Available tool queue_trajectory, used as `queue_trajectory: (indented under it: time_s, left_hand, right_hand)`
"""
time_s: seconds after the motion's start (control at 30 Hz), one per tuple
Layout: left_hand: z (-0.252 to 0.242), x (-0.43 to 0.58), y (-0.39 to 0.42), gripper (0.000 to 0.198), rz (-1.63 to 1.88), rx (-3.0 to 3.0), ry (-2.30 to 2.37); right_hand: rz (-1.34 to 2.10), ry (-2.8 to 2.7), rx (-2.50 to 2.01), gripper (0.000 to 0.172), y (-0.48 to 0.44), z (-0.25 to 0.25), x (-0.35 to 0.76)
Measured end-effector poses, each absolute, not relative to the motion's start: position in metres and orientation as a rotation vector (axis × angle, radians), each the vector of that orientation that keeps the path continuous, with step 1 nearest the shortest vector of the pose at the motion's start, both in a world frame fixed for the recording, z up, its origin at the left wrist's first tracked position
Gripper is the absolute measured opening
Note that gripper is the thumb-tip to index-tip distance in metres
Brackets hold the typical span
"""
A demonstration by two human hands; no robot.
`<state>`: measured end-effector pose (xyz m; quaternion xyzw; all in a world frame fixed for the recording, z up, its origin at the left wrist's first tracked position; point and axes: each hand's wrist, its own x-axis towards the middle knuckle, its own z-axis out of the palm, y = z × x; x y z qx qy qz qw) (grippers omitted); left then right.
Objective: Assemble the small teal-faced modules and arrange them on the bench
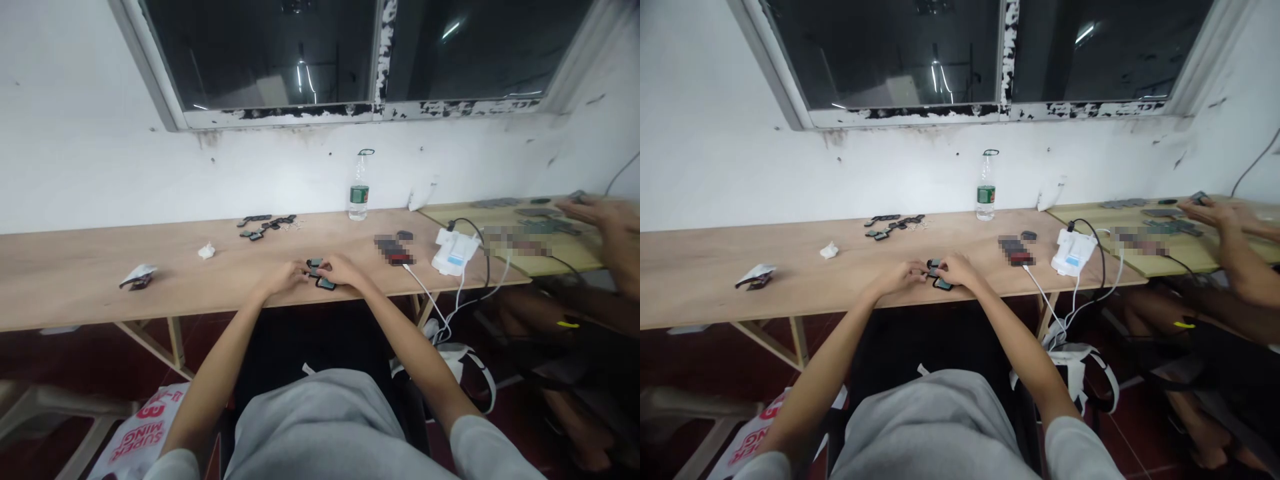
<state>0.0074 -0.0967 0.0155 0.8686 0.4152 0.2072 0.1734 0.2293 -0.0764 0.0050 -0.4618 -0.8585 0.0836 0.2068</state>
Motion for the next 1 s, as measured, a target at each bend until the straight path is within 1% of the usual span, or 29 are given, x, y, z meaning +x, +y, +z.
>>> queue_trajectory:
  time_s: [0.1,0.3,0.43,0.6,0.77,1.0]
  left_hand:
    - [0.015,0.012,-0.099,0.029,0.56,2.461,1.198]
    - [0.016,0.013,-0.101,0.03,0.609,2.442,1.252]
    - [0.02,0.012,-0.101,0.032,0.711,2.482,1.222]
    - [0.024,0.013,-0.103,0.031,0.849,2.541,1.202]
    - [0.028,0.017,-0.107,0.031,0.984,2.563,1.165]
    - [0.037,0.018,-0.114,0.025,1.069,2.528,1.285]
  right_hand:
    - [0.274,-2.366,-1.263,0.03,-0.077,0.006,0.228]
    - [0.505,-2.269,-1.219,0.021,-0.074,0.004,0.23]
    - [0.673,-2.176,-1.211,0.018,-0.068,0.0,0.233]
    - [0.739,-2.005,-1.118,0.011,-0.065,0.003,0.239]
    - [1.004,-1.855,-0.983,0.013,-0.077,0.018,0.239]
    - [1.133,-1.752,-0.906,0.017,-0.082,0.024,0.237]
